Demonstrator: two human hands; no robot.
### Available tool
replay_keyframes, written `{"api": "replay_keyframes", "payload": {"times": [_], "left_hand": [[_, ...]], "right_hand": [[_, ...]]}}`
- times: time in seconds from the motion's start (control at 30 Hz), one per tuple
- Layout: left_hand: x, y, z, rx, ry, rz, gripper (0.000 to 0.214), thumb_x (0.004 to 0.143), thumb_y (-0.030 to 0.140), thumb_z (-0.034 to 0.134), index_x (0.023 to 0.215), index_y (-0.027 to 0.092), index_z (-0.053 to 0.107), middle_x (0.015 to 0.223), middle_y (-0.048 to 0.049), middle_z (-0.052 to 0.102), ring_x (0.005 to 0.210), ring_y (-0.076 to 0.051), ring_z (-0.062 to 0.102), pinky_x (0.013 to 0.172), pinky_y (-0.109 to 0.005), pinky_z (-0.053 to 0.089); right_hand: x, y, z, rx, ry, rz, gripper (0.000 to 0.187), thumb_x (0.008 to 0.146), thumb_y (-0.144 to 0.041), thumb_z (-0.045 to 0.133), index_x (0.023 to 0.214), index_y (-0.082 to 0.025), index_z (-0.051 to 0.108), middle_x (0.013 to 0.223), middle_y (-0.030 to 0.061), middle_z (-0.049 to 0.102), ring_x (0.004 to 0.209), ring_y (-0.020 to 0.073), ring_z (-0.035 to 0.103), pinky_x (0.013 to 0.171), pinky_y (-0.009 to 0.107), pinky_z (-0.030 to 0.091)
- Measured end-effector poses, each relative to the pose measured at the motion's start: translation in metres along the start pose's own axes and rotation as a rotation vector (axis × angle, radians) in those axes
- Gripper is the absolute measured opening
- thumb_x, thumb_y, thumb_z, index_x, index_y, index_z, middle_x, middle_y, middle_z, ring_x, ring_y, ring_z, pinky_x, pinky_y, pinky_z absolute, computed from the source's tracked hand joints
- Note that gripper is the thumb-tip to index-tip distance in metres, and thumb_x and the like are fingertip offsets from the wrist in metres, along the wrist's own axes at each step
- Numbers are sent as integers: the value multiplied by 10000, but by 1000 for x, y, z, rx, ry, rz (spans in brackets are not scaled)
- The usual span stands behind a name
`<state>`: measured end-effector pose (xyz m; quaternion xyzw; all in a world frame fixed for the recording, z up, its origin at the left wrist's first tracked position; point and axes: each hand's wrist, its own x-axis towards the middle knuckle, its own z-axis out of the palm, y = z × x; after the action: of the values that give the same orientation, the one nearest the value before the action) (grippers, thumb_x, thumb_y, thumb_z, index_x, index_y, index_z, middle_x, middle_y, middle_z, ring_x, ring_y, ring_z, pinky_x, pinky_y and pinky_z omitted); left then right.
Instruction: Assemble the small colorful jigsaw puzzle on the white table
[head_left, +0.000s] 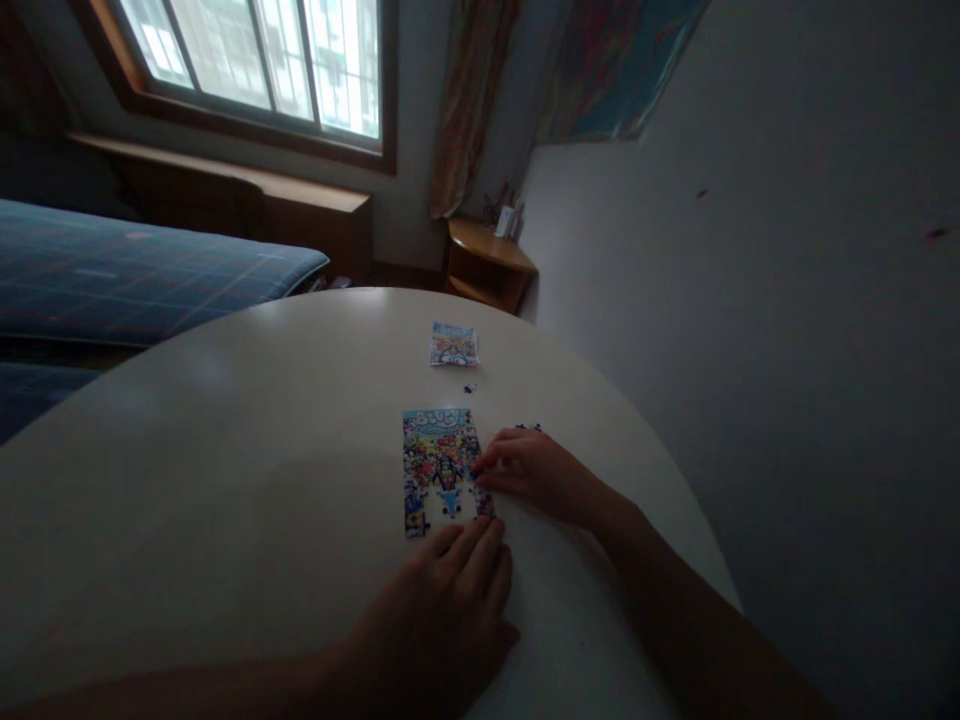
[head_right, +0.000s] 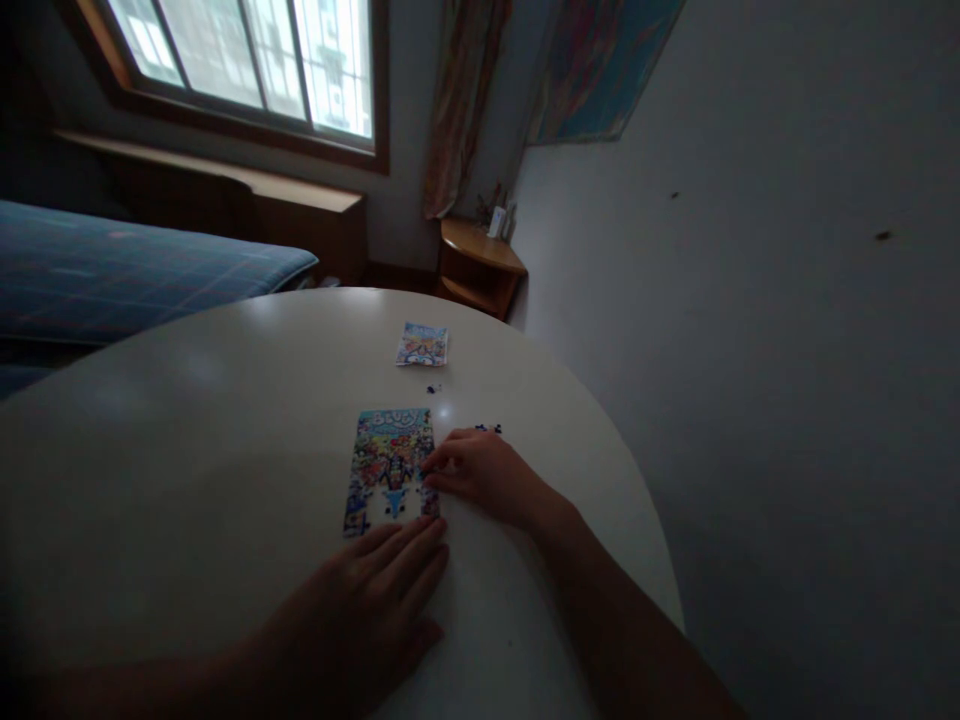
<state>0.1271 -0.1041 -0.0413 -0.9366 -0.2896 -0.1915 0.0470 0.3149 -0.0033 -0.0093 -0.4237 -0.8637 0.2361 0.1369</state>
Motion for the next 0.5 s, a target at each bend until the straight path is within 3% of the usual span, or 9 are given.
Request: {"api": "replay_keyframes", "payload": {"times": [0.5], "left_hand": [[-1, 1, 1, -45, -5, -28, 387, 965, 420, 539, 1146, 98, 655, 1318, -158, 639, 1209, -280, 607, 975, -393, 508]], "right_hand": [[-1, 5, 1, -6, 31, -11, 100, 896, -211, 680, 950, -208, 764, 906, 40, 711, 814, 145, 634, 757, 271, 477]]}}
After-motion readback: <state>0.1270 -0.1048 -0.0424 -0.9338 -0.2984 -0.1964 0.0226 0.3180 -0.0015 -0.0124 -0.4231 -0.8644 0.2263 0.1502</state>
